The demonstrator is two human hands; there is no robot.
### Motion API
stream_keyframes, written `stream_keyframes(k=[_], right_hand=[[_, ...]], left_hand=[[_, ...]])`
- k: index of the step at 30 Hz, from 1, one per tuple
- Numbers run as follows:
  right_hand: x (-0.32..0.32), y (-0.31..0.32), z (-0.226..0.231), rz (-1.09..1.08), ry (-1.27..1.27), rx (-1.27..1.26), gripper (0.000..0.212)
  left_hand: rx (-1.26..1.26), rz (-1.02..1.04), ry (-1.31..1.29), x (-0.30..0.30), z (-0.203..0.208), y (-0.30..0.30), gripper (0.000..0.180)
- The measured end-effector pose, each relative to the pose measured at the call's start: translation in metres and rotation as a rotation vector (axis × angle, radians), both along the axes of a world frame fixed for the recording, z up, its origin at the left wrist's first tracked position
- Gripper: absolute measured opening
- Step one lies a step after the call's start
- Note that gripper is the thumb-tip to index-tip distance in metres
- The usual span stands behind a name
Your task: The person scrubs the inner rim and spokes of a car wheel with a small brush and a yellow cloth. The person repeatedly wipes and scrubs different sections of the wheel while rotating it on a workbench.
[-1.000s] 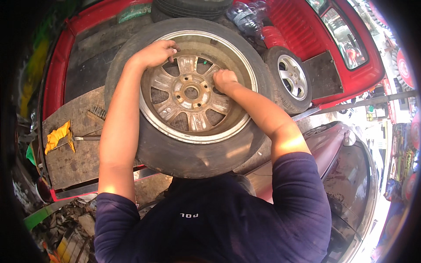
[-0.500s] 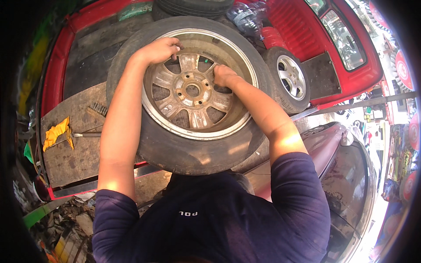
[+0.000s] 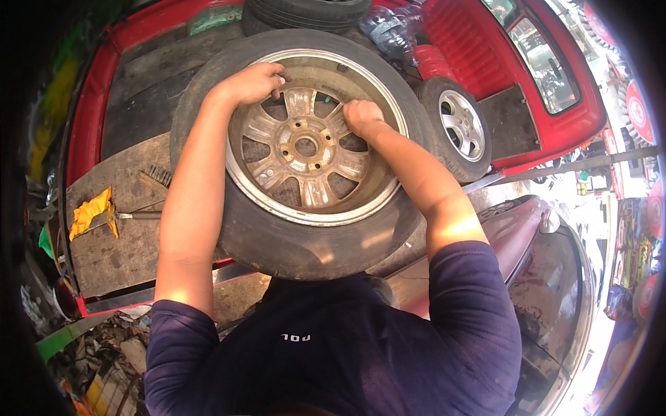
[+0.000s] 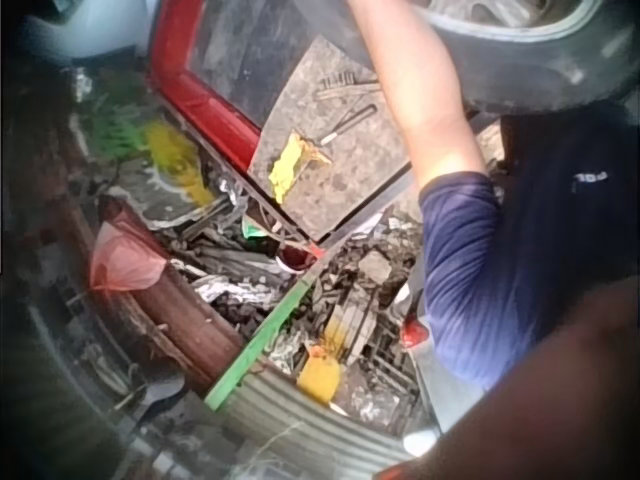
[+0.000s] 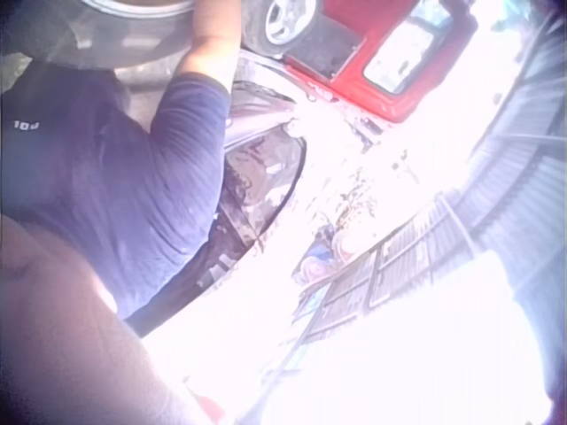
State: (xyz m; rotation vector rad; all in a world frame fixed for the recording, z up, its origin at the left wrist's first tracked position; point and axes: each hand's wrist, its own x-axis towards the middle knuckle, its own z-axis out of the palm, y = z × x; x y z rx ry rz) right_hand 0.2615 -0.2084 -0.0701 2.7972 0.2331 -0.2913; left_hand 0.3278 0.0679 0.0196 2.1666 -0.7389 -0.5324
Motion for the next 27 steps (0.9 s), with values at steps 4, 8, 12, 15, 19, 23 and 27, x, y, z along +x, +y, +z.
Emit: stream_keyframes(k=[4, 8, 12, 15, 19, 23, 27], right_hand=[[-0.003, 0.011, -0.012, -0.078, 0.041, -0.035, 0.026], [-0.001, 0.017, -0.022, -0.199, 0.012, 0.045, 0.027], [0.009, 0.008, -0.010, -0.282, 0.093, 0.215, 0.028], [0.005, 0.006, -0.004, -0.259, 0.046, 0.161, 0.027], [-0.006, 0.015, -0.007, -0.077, 0.098, 0.035, 0.027], [-0.001, 0.011, 0.001, -0.301, 0.031, 0.211, 0.028], [0.009, 0.005, 0.007, -0.130, -0.044, 0.096, 0.026]], left_hand=[[0.003, 0.008, 0.007, 0.000, -0.001, 0.000, 0.036], [-0.016, 0.025, 0.024, 0.000, -0.002, -0.001, 0.036], [0.006, -0.002, 0.009, 0.001, 0.000, 0.000, 0.036], [-0.004, 0.010, 0.012, 0.000, 0.000, 0.000, 0.036], [0.005, 0.017, 0.020, 0.001, -0.001, -0.001, 0.036], [-0.026, 0.035, 0.028, 0.000, -0.003, 0.000, 0.037], [0.029, 0.012, 0.020, 0.002, -0.001, 0.000, 0.037]])
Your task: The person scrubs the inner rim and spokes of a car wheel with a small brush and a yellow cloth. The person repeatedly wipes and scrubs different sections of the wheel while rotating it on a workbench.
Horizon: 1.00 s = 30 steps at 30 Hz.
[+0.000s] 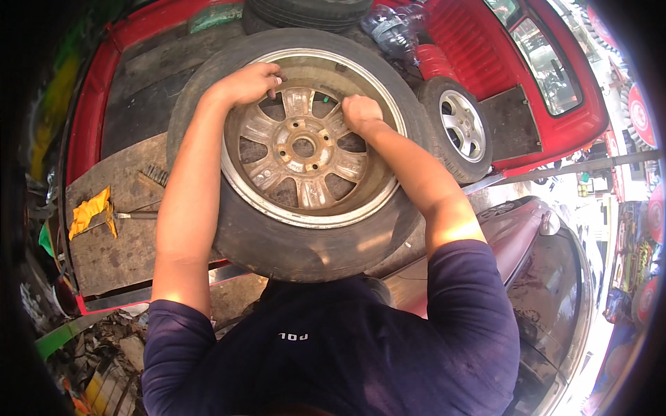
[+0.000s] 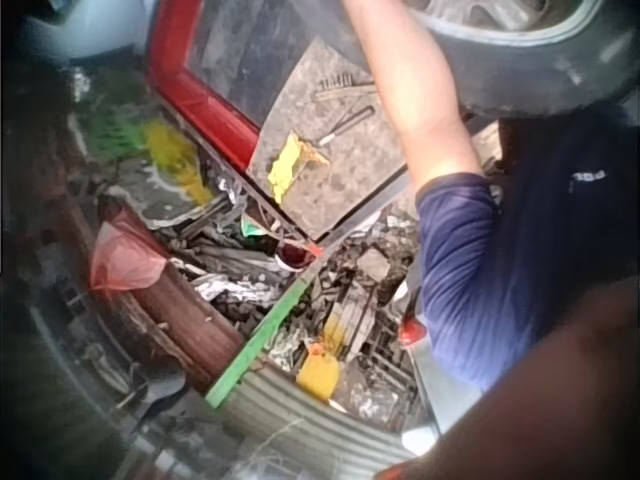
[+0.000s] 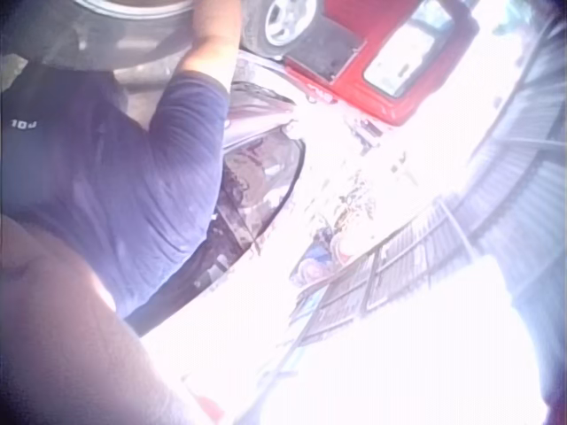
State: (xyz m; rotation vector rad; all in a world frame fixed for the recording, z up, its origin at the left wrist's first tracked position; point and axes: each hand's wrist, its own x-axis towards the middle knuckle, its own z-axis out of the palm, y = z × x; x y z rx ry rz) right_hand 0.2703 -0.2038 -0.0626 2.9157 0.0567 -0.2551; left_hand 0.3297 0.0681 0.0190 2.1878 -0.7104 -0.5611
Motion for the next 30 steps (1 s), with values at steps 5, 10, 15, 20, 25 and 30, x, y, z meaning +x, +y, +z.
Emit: stream_keyframes(k=[5, 10, 15, 20, 25, 30], right_hand=[[0.003, 0.014, -0.021, 0.084, 0.016, -0.055, 0.027], [0.003, 0.015, -0.033, -0.084, -0.028, 0.091, 0.027], [0.005, 0.009, -0.027, -0.093, 0.057, 0.229, 0.031], [0.012, 0.005, -0.009, -0.105, 0.077, 0.331, 0.034], [0.004, 0.019, -0.013, -0.061, 0.072, 0.155, 0.028], [-0.002, 0.014, -0.020, -0.016, 0.125, 0.250, 0.028]], left_hand=[[0.020, 0.006, 0.014, -0.001, 0.001, 0.001, 0.037], [-0.005, 0.014, 0.009, -0.001, 0.000, 0.005, 0.038], [-0.005, 0.010, -0.016, 0.001, 0.002, 0.006, 0.038], [0.008, 0.017, -0.009, 0.000, 0.004, 0.005, 0.036], [0.037, 0.047, -0.023, -0.002, 0.003, 0.008, 0.035], [0.039, 0.046, -0.014, -0.001, 0.000, 0.006, 0.036]])
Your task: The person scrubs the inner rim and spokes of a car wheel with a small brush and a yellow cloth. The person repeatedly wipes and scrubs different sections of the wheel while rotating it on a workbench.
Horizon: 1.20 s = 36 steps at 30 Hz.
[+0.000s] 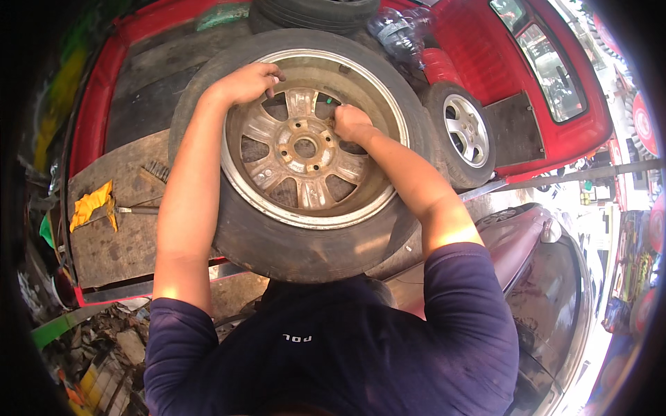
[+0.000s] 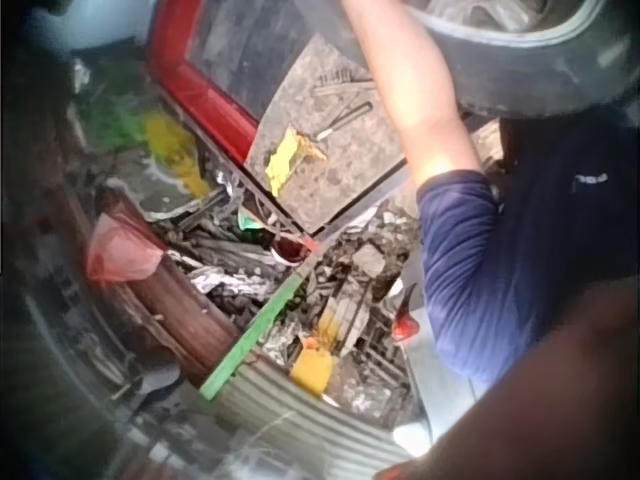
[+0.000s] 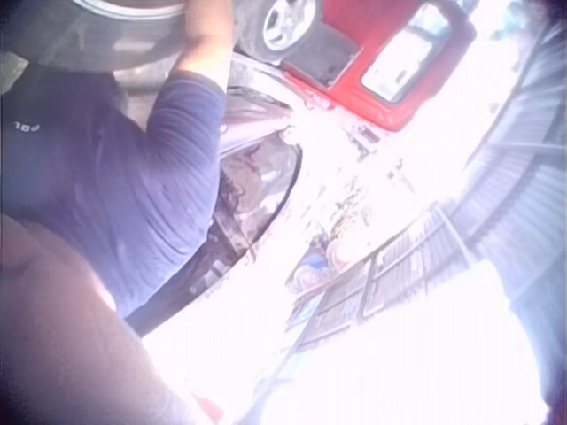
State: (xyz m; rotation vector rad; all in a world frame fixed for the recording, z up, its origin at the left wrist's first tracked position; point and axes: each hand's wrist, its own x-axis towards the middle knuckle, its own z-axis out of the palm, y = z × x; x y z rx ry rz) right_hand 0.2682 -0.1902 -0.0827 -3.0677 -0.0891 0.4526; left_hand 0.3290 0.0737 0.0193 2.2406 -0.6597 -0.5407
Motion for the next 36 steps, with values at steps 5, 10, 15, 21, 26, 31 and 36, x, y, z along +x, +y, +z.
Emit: stream_keyframes(k=[5, 10, 15, 21, 26, 31, 36], right_hand=[[0.006, -0.022, 0.007, -0.048, -0.075, 0.081, 0.029], [0.002, -0.007, -0.010, 0.102, -0.078, -0.031, 0.028], [-0.002, -0.015, 0.003, 0.225, 0.039, -0.154, 0.028], [-0.013, -0.003, 0.004, 0.085, 0.025, -0.231, 0.030], [-0.001, 0.002, -0.001, -0.026, 0.088, -0.082, 0.033], [0.007, -0.018, 0.018, -0.259, 0.220, 0.166, 0.038], [-0.009, -0.012, 0.007, -0.034, 0.038, -0.077, 0.039]], left_hand=[[0.009, -0.003, 0.012, 0.000, 0.001, -0.001, 0.037], [0.010, 0.010, 0.002, -0.001, 0.001, 0.000, 0.037], [0.017, 0.019, 0.012, 0.001, -0.001, 0.001, 0.037], [0.002, 0.005, 0.008, 0.002, -0.002, 0.001, 0.037], [0.008, 0.025, 0.021, 0.002, -0.002, 0.001, 0.037], [0.022, -0.010, -0.001, 0.004, -0.002, 0.001, 0.036], [0.020, 0.003, 0.008, 0.004, -0.004, 0.000, 0.036]])
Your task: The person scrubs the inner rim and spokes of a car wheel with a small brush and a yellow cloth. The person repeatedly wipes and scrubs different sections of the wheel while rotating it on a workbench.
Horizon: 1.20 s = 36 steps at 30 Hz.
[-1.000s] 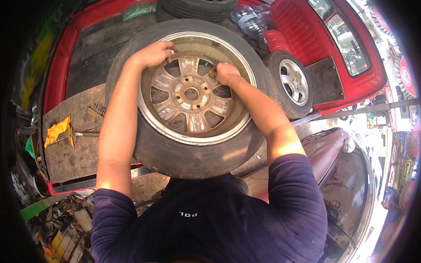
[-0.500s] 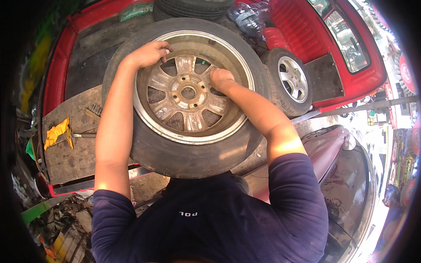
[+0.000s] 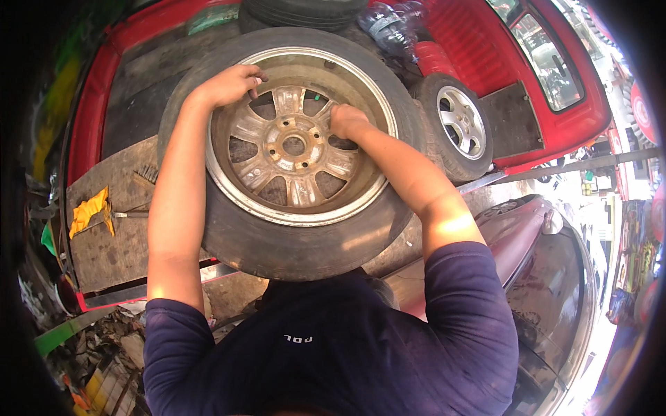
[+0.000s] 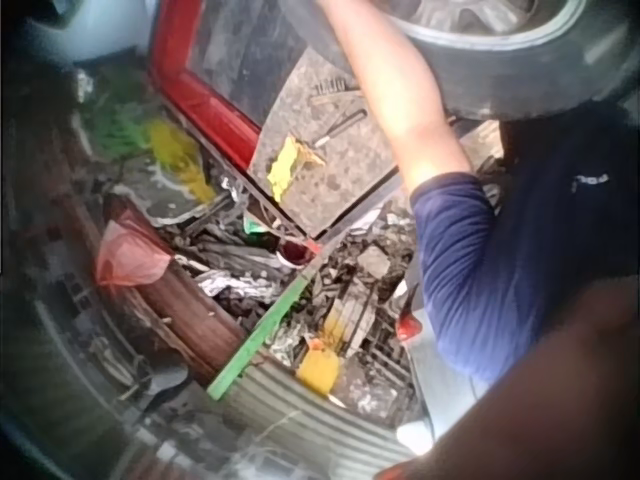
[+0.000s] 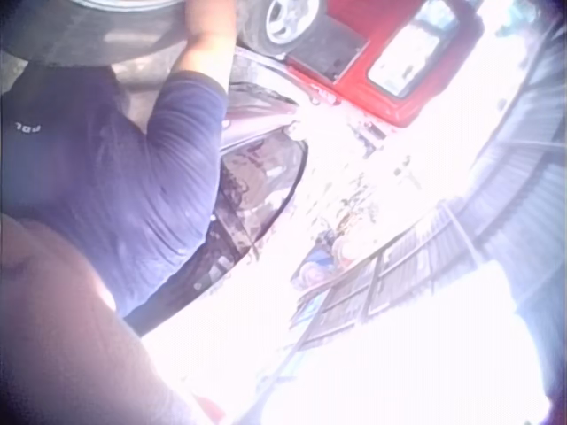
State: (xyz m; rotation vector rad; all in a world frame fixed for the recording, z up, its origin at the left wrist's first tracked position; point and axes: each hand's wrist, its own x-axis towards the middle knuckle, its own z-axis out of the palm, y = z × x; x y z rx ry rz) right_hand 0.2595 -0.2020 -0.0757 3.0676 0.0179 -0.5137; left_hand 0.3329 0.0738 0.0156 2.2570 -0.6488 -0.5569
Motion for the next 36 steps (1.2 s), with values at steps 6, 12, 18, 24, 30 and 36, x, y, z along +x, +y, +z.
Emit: stream_keyframes(k=[6, 12, 18, 24, 30, 36], right_hand=[[0.012, 0.006, -0.006, -0.254, 0.101, 0.295, 0.030], [0.017, -0.006, 0.005, -0.197, -0.046, 0.144, 0.034], [0.015, 0.019, -0.008, 0.154, -0.047, 0.067, 0.029], [0.031, 0.010, 0.001, -0.099, -0.029, 0.169, 0.034], [0.014, 0.018, 0.005, -0.023, -0.005, 0.095, 0.037], [0.022, 0.019, 0.000, -0.066, 0.017, 0.141, 0.044]], left_hand=[[0.005, 0.013, 0.012, -0.003, 0.001, 0.000, 0.037], [-0.012, 0.007, 0.000, 0.000, -0.001, 0.003, 0.037], [-0.010, -0.004, 0.004, 0.002, -0.002, 0.001, 0.037], [-0.036, -0.010, 0.011, 0.000, -0.001, 0.005, 0.037], [-0.028, -0.003, 0.008, -0.002, 0.001, 0.002, 0.036], [-0.018, -0.010, 0.003, -0.003, 0.002, 0.000, 0.037]])
